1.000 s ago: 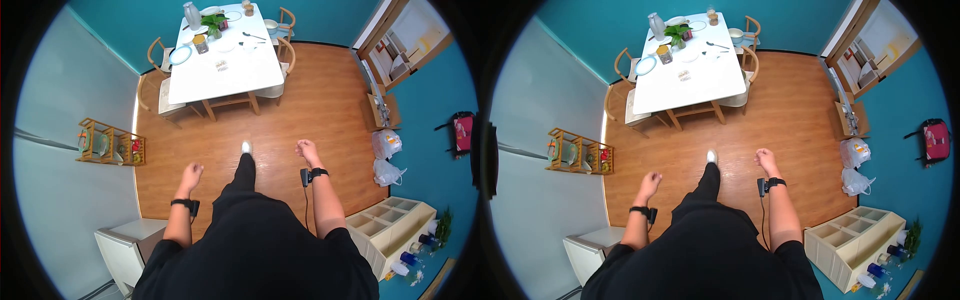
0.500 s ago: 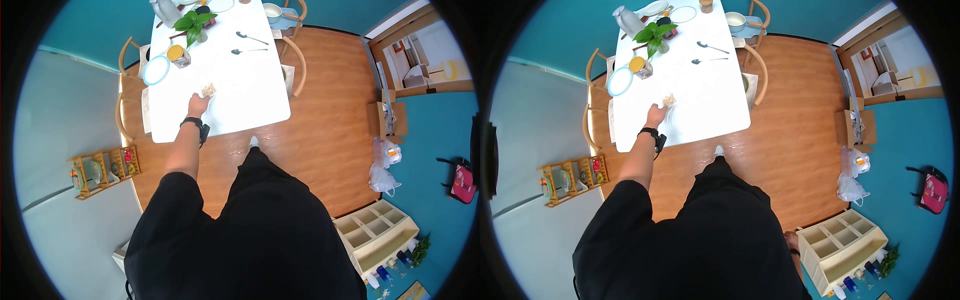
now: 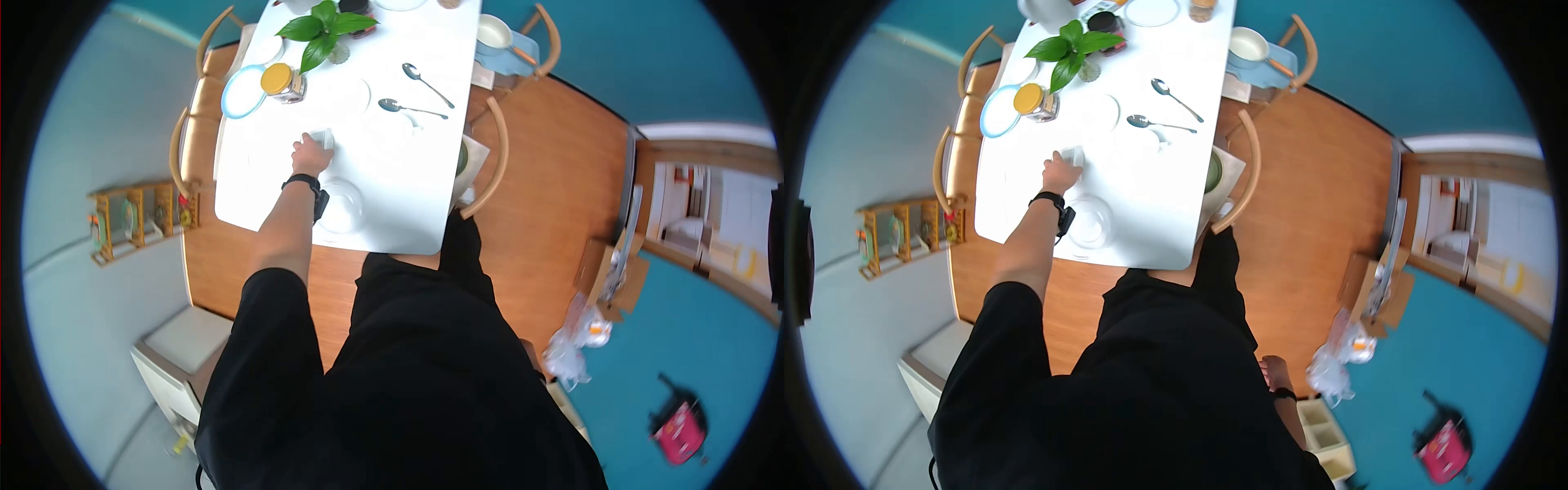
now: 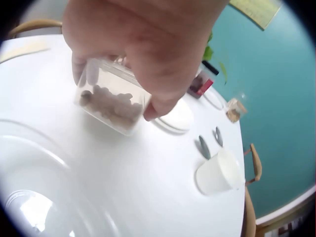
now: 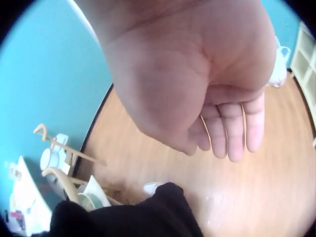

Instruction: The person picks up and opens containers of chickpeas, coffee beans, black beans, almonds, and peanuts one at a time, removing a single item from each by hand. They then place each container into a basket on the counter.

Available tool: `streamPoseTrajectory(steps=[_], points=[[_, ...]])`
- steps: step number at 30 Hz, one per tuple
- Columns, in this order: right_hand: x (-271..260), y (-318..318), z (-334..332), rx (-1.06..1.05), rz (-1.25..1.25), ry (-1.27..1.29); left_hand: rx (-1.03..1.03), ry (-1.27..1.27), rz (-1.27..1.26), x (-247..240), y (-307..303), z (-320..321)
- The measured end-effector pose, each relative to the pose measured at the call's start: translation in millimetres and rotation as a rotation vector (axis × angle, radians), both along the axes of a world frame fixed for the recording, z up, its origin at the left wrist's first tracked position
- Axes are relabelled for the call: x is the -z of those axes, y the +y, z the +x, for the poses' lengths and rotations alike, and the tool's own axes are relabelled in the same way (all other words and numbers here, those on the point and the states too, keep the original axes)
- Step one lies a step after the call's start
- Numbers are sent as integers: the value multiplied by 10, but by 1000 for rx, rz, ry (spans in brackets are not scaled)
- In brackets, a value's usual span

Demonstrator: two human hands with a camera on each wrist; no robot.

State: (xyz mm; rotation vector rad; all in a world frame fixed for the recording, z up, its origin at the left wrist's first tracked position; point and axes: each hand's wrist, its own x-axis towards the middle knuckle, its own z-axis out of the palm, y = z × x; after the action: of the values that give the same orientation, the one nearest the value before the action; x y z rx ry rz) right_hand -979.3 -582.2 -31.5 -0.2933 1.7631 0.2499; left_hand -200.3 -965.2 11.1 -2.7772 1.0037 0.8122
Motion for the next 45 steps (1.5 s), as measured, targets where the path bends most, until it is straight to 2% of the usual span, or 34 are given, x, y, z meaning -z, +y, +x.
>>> streamPoseTrajectory(steps=[2,3,4,5,6,7,9,11,13,14,15,17,20,22,24,26,28,29,30,32,33,35,38,42,44,45], points=[[-190,-1125,-216,-402,-386,-97,27,45,-227,-193,-26,-72],[147,-1511,-596,-529,-540,-253,48,-5,-409,-335,43,-176],[107,-2058,-651,-361,-367,-226,-4,-31,-399,-540,107,-314],[69,-2646,-635,-190,-190,-183,-59,32,-543,-775,161,-518],[86,-3235,-626,-170,-155,-276,-112,96,-683,-1009,267,-766],[-185,-3767,-247,-206,-276,-252,-161,74,-672,-1242,396,-1019],[-342,-4788,298,-655,-323,-203,-200,169,-850,-1774,652,-1522],[-301,-5575,781,-907,-499,-283,-261,165,-914,-2217,947,-2018],[-737,-5988,1619,-819,-637,-532,-338,128,-959,-2460,1241,-2394],[-956,-6103,2010,-886,-688,-616,-447,219,-988,-2599,1358,-2602],[-1187,-6122,2367,-954,-738,-702,-554,312,-1026,-2714,1492,-2807],[-1724,-5919,2962,-993,-757,-919,-638,291,-1093,-2881,1760,-3221],[-2356,-5364,3553,-1187,-708,-1034,-709,291,-1213,-2893,2059,-3686],[-2714,-4902,3632,-1388,-645,-1282,-749,286,-1295,-2903,2228,-4066],[-3014,-4455,3571,-1557,-588,-1389,-748,315,-1381,-2948,2376,-4432],[-3163,-4046,3351,-1703,-511,-1490,-842,379,-1410,-3009,2509,-4808],[-3236,-3747,3165,-1551,-316,-1734,-913,437,-1432,-3057,2610,-5118],[-3266,-3654,3077,-1583,-193,-1744,-936,419,-1442,-3085,2649,-5280],[-3273,-3587,2998,-1600,-175,-1749,-953,398,-1454,-3104,2670,-5421],[-3309,-3484,2881,-1657,86,-1735,-989,398,-1505,-3124,2737,-5655],[-3324,-3464,2811,-1678,98,-1738,-1009,411,-1546,-3136,2746,-5768],[-3297,-3486,2751,-1587,347,-1631,-1031,369,-1543,-3161,2698,-5865],[-3378,-3582,2697,-1552,444,-1607,-1065,260,-1533,-3178,2525,-6074],[-3444,-3926,2800,-1616,351,-1721,-1106,97,-1536,-3259,2089,-6113],[-3607,-4151,2809,-1637,42,-1917,-1084,130,-1627,-3354,1799,-6081],[-3650,-4278,2814,-1631,39,-1925,-1071,167,-1723,-3400,1657,-6068]])
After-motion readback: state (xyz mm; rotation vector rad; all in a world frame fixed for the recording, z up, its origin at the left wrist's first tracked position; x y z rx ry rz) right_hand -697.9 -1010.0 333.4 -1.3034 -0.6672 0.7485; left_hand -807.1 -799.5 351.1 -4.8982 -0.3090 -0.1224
